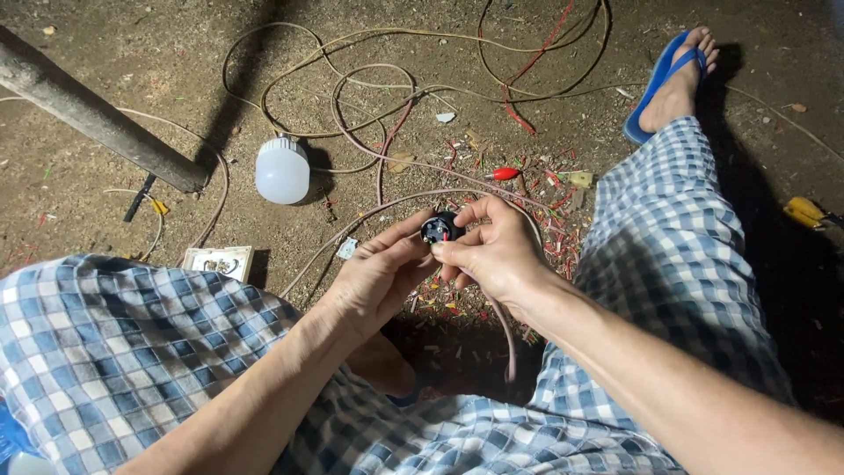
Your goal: Assembling an electrical plug by stripping wires and securing them into terminals using a screwdriver.
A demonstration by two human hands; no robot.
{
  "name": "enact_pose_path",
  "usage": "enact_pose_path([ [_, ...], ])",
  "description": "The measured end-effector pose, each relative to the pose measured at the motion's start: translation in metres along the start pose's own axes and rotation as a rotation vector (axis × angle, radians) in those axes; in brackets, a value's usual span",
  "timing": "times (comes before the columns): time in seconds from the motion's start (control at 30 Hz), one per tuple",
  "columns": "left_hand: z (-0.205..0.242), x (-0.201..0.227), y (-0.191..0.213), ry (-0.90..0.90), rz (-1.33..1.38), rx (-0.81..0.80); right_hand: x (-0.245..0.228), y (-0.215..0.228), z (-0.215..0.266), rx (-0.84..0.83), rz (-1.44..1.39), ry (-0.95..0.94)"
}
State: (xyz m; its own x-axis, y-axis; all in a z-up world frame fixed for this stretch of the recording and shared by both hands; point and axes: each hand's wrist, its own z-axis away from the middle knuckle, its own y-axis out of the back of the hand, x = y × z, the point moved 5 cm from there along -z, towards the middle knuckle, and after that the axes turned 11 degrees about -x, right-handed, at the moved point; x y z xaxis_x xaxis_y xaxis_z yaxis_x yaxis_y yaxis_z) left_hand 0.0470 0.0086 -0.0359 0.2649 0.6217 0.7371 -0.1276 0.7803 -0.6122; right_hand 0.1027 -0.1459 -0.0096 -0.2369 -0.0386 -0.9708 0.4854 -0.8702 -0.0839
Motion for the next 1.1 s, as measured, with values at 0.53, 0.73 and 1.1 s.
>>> enact_pose_path([
  [0.53,0.003,0.002,-0.016,0.072,0.096,0.005,0.012,0.013,-0.004,0.049,-0.082,-0.018],
  [0.73,-0.001,-0.002,-0.012,0.026,0.039,0.035,0.003,0.012,-0.002,0.022,-0.048,0.065],
  [1.1,-0.022,-0.039,0.007,0.034,0.001,0.170,0.021,0.018,0.003,0.055,-0.026,-0.151],
])
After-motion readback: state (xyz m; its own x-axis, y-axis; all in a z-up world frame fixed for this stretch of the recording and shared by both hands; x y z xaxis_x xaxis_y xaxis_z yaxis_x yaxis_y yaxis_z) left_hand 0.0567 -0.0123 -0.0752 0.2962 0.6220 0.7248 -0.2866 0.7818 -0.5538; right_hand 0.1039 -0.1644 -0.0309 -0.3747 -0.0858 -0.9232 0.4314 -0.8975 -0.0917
